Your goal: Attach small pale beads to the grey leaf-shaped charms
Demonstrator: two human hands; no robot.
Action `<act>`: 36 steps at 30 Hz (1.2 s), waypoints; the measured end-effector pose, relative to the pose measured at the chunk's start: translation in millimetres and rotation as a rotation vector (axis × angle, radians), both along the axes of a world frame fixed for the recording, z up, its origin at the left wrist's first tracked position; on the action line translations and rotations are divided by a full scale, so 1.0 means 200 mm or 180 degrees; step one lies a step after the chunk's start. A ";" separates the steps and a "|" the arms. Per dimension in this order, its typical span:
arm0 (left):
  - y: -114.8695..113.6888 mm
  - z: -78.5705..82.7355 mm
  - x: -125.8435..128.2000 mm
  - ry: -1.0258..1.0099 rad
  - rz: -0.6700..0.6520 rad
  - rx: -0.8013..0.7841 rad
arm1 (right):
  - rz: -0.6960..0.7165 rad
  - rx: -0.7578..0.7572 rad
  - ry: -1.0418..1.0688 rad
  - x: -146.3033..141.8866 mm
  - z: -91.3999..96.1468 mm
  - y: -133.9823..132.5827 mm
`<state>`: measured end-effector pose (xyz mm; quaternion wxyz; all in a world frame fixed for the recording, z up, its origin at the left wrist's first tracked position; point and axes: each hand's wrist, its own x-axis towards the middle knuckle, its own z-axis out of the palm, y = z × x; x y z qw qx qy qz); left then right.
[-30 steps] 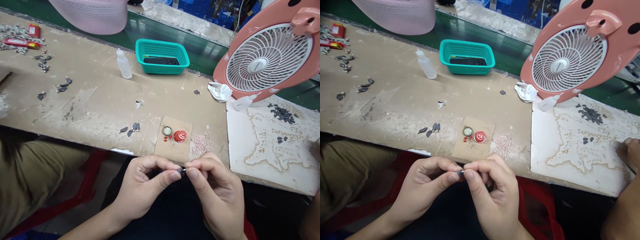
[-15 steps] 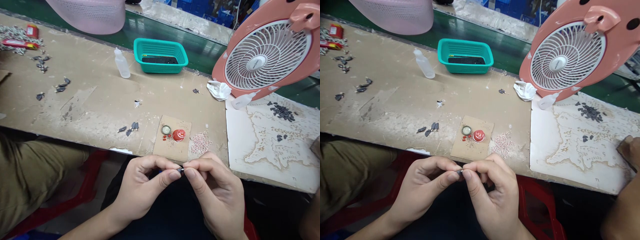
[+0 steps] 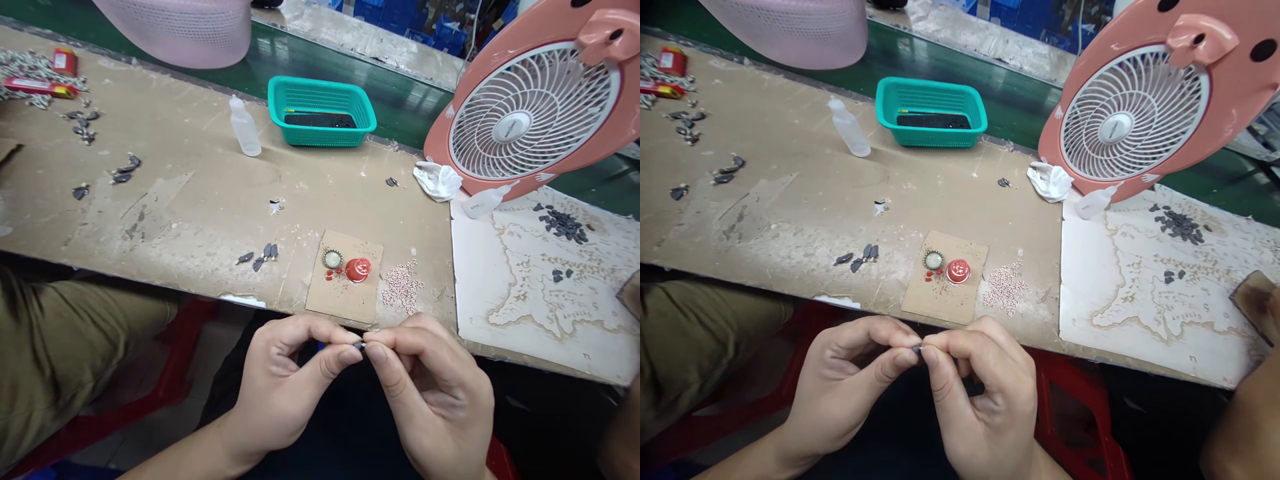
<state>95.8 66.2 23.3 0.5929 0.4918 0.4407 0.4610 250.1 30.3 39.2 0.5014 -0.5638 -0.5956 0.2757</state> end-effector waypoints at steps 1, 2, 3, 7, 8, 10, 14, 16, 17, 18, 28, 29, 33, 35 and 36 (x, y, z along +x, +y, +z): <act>-0.01 0.00 0.00 0.0025 0.0010 0.0047 | -0.0003 -0.0002 0.0028 0.00 0.00 0.00; -0.01 0.00 0.00 0.0048 0.0017 0.0092 | -0.0002 0.0003 0.0046 0.00 0.00 0.00; -0.02 0.00 0.00 0.0067 0.0027 0.0136 | 0.0005 0.0006 0.0052 0.00 -0.01 -0.01; -0.03 0.01 -0.02 0.0193 0.0019 0.0333 | 0.0063 0.0048 0.0027 -0.01 -0.01 -0.01; -0.03 0.01 -0.02 0.0235 0.0005 0.0377 | 0.0071 0.0069 0.0025 -0.01 -0.01 -0.02; -0.03 0.01 -0.02 0.0306 -0.0039 0.0462 | 0.0071 0.0114 0.0036 -0.01 -0.01 -0.02; -0.03 0.01 -0.02 0.0344 -0.0083 0.0723 | 0.0055 0.0123 0.0088 -0.02 -0.02 -0.03; -0.03 0.01 -0.02 0.0325 -0.0076 0.0927 | 0.0076 0.0153 0.0093 -0.02 -0.03 -0.03; -0.03 0.00 -0.02 0.0326 -0.0076 0.1025 | 0.0084 0.0169 0.0090 -0.02 -0.03 -0.03; -0.03 0.00 -0.02 0.0348 -0.0080 0.1104 | 0.0084 0.0172 0.0091 -0.02 -0.03 -0.04; -0.03 -0.03 -0.03 0.0456 -0.0160 0.1135 | 0.0155 -0.0078 0.0388 0.02 -0.09 -0.05; -0.02 -0.03 -0.04 0.0447 -0.0196 0.1089 | 0.0139 -0.0123 0.0426 0.02 -0.10 -0.06; -0.01 -0.02 -0.03 0.0418 -0.0322 0.0993 | 0.0065 -0.0233 0.0405 0.03 -0.10 -0.06; -0.01 -0.02 -0.03 0.0416 -0.0338 0.0969 | 0.0072 -0.0219 0.0312 0.02 -0.10 -0.06; -0.01 -0.03 -0.03 0.0418 -0.0338 0.0971 | 0.0074 -0.0199 0.0260 0.02 -0.09 -0.05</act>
